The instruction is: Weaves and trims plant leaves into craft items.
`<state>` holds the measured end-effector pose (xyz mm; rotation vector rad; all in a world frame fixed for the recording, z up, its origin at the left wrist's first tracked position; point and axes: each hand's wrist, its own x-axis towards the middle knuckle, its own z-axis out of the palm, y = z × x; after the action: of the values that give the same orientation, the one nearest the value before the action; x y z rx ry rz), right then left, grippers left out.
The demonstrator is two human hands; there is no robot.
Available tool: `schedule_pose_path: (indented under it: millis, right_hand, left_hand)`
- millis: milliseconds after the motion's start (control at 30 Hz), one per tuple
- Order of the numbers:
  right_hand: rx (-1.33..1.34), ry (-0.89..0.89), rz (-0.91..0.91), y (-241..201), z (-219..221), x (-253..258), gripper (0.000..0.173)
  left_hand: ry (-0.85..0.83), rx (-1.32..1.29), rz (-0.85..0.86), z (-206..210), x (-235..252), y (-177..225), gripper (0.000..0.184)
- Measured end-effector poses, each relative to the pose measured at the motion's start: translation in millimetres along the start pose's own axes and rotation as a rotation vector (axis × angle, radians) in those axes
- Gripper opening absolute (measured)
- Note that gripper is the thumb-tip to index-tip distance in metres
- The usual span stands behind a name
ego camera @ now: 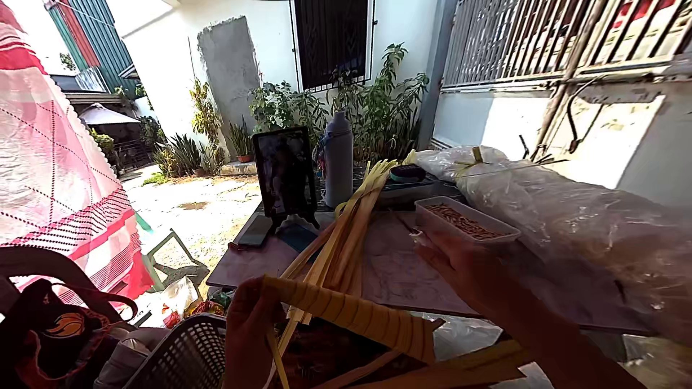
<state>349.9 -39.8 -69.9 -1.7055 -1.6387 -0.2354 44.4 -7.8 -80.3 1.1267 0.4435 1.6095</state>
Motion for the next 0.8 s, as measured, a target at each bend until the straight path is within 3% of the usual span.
schedule_pose_path:
  millis: [133, 233, 300, 367, 433, 533, 633, 800]
  right_hand:
    - [-0.375, -0.444, 0.352, 58.9, 28.6, 17.8, 0.052]
    - [-0.458, -0.437, 0.373, 82.3, 42.5, 16.4, 0.051]
    - [-0.389, -0.432, 0.384, 72.3, 38.2, 20.8, 0.049]
    - [-0.136, -0.214, 0.167, 39.1, 29.4, 15.6, 0.037]
    - [0.147, 0.047, -0.212, -11.8, 18.6, 4.1, 0.023]
    - [0.433, 0.109, -0.588, -84.2, -0.7, -12.0, 0.018]
    - [0.436, 0.076, -0.743, -110.7, -3.6, -20.5, 0.019]
    - [0.259, 0.109, -0.789, -119.6, 2.0, -20.0, 0.013]
  left_hand:
    - [-0.155, -0.125, -0.122, -6.6, 1.5, -5.0, 0.018]
    - [-0.236, -0.19, -0.2, -4.7, -1.6, -8.2, 0.011]
    - [-0.294, -0.206, -0.231, -3.4, -4.7, -7.3, 0.009]
    - [-0.376, -0.194, -0.242, -2.7, -6.3, -4.7, 0.01]
    - [-0.448, -0.197, -0.257, -2.4, -7.4, -3.6, 0.012]
    - [-0.524, -0.197, -0.271, -2.0, -8.9, -1.3, 0.014]
    - [-0.564, -0.197, -0.283, -2.5, -10.0, 0.7, 0.015]
    - [-0.617, -0.182, -0.288, -2.8, -8.5, -0.7, 0.017]
